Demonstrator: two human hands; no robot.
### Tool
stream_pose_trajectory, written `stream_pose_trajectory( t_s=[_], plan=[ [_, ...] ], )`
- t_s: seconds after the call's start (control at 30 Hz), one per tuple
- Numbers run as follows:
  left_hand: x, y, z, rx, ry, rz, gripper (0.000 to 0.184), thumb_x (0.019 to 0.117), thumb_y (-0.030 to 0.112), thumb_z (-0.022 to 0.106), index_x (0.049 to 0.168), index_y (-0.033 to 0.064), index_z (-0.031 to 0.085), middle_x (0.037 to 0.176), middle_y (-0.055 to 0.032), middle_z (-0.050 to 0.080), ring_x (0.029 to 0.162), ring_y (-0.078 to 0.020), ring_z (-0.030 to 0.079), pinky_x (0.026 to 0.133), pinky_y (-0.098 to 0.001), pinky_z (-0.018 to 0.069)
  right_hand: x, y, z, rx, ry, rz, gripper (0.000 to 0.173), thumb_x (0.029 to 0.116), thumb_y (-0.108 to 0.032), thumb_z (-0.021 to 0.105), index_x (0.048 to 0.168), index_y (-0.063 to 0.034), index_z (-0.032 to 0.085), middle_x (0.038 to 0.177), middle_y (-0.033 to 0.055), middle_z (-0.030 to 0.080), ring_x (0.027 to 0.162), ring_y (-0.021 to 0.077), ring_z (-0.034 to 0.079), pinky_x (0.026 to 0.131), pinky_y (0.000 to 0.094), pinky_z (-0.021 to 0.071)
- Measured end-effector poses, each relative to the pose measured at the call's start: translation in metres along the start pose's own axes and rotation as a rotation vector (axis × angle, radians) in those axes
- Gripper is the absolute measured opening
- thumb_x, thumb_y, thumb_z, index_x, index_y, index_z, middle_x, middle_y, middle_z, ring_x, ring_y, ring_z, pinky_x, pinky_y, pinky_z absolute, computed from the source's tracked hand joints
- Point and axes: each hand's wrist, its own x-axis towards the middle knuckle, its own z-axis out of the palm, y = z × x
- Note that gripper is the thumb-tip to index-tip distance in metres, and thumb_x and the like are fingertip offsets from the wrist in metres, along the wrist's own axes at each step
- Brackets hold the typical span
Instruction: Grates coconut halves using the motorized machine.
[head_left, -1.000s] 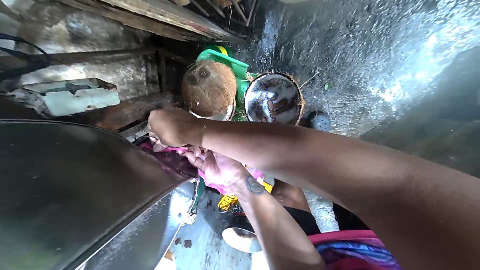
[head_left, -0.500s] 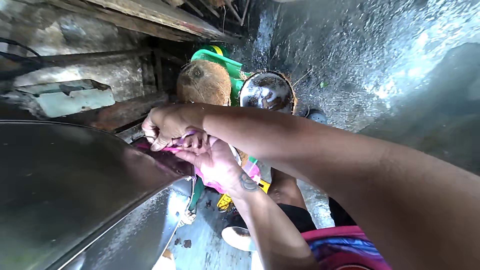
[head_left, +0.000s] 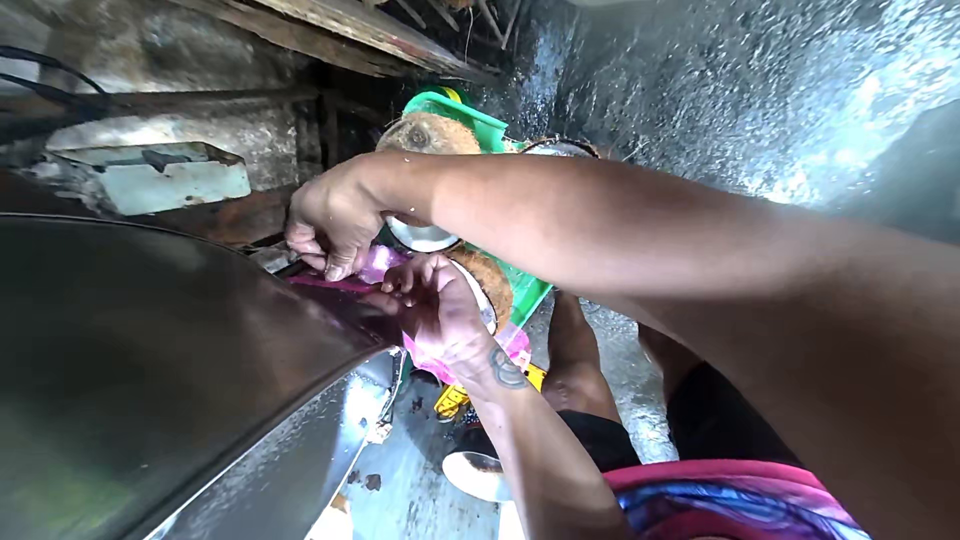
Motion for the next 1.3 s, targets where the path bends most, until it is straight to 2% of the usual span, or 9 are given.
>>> stream_pose_trajectory(
  t_s=[0.1, 0.33, 0.5, 0.6, 0.7, 0.97, 1.1, 1.2, 1.3],
  plan=[
    [-0.001, -0.001, -0.004, 0.050, -0.041, 0.010, 0.059, 0.1066, 0.057, 0.025, 0.073, 0.0158, 0.051, 0.058, 0.0055, 0.044, 0.050, -0.0064, 0.046, 0.054, -0.0205, 0.0461, 0.100, 0.060, 0.033, -0.201, 0.073, -0.560, 0.026, 0.0910, -0.016, 0.075, 0.115, -0.0052, 0.070, 0.101, 0.0101, 0.070, 0.094, 0.0223, 0.067, 0.084, 0.0432, 0.0541],
    [-0.007, -0.001, -0.003, 0.226, 0.045, 0.056, 0.052, 0.1072, 0.058, 0.026, 0.083, 0.0213, 0.055, 0.067, 0.0082, 0.053, 0.063, -0.0032, 0.057, 0.063, -0.0223, 0.0536, 0.123, 0.068, 0.075, 0.088, 0.327, -0.517, 0.014, 0.0967, -0.009, 0.064, 0.107, -0.0077, 0.073, 0.094, 0.0088, 0.072, 0.090, 0.0237, 0.069, 0.084, 0.0427, 0.0548],
    [-0.003, -0.005, -0.013, 0.144, 0.035, -0.002, 0.050, 0.1083, 0.055, 0.025, 0.124, 0.0177, 0.055, 0.117, -0.0002, 0.064, 0.121, -0.0141, 0.060, 0.101, -0.0426, 0.0519, 0.105, 0.048, 0.065, 0.133, 0.123, -0.212, 0.021, 0.0956, -0.010, 0.068, 0.117, -0.0084, 0.070, 0.114, 0.0116, 0.070, 0.109, 0.0280, 0.066, 0.095, 0.0491, 0.0528],
    [0.001, -0.008, -0.009, 0.149, 0.079, 0.010, 0.044, 0.1079, 0.052, 0.030, 0.101, 0.0176, 0.056, 0.092, 0.0020, 0.062, 0.094, -0.0119, 0.065, 0.087, -0.0385, 0.0570, 0.104, 0.047, 0.057, 0.100, 0.046, -0.154, 0.022, 0.0947, -0.011, 0.068, 0.116, -0.0080, 0.070, 0.116, 0.0120, 0.069, 0.110, 0.0281, 0.064, 0.093, 0.0505, 0.0524],
    [0.004, -0.006, -0.002, 0.242, 0.090, 0.069, 0.047, 0.1089, 0.050, 0.031, 0.080, 0.0199, 0.054, 0.063, 0.0078, 0.048, 0.057, -0.0059, 0.052, 0.063, -0.0241, 0.0522, 0.103, 0.048, 0.046, 0.012, -0.039, -0.239, 0.022, 0.0993, -0.010, 0.062, 0.120, -0.0039, 0.068, 0.117, 0.0145, 0.067, 0.109, 0.0283, 0.064, 0.091, 0.0491, 0.0512],
    [0.008, -0.005, -0.011, 0.183, 0.033, 0.015, 0.048, 0.1064, 0.054, 0.033, 0.083, 0.0188, 0.054, 0.062, 0.0070, 0.046, 0.052, -0.0029, 0.046, 0.060, -0.0163, 0.0472, 0.198, 0.104, 0.083, -0.109, 0.017, -0.759, 0.025, 0.0991, -0.034, 0.051, 0.094, -0.0174, 0.069, 0.068, -0.0035, 0.057, 0.060, 0.0102, 0.057, 0.049, 0.0362, 0.0436],
    [0.003, -0.002, -0.015, 0.132, -0.022, -0.001, 0.052, 0.1064, 0.055, 0.032, 0.082, 0.0168, 0.056, 0.064, 0.0063, 0.050, 0.056, -0.0051, 0.052, 0.061, -0.0208, 0.0493, 0.099, 0.047, 0.035, -0.254, -0.145, -0.393, 0.032, 0.1096, -0.026, 0.043, 0.120, -0.0100, 0.069, 0.100, 0.0073, 0.065, 0.090, 0.0201, 0.062, 0.077, 0.0438, 0.0488],
    [-0.033, 0.010, -0.017, 0.230, -0.030, -0.143, 0.044, 0.1088, 0.051, 0.031, 0.093, 0.0201, 0.059, 0.070, 0.0081, 0.055, 0.062, -0.0025, 0.058, 0.060, -0.0199, 0.0533, 0.073, 0.047, 0.028, -0.303, 0.007, -0.340, 0.033, 0.1049, -0.028, 0.052, 0.128, -0.0109, 0.068, 0.126, 0.0125, 0.065, 0.116, 0.0302, 0.062, 0.092, 0.0536, 0.0512],
    [-0.091, 0.025, -0.032, 0.622, 0.135, -0.161, 0.023, 0.1094, 0.032, 0.043, 0.098, 0.0224, 0.061, 0.072, 0.0098, 0.056, 0.063, -0.0028, 0.056, 0.062, -0.0214, 0.0523, 0.040, 0.055, 0.010, -0.256, 0.181, -0.255, 0.037, 0.1060, -0.034, 0.053, 0.133, -0.0094, 0.062, 0.129, 0.0130, 0.063, 0.123, 0.0297, 0.060, 0.101, 0.0487, 0.0512]
  ],
)
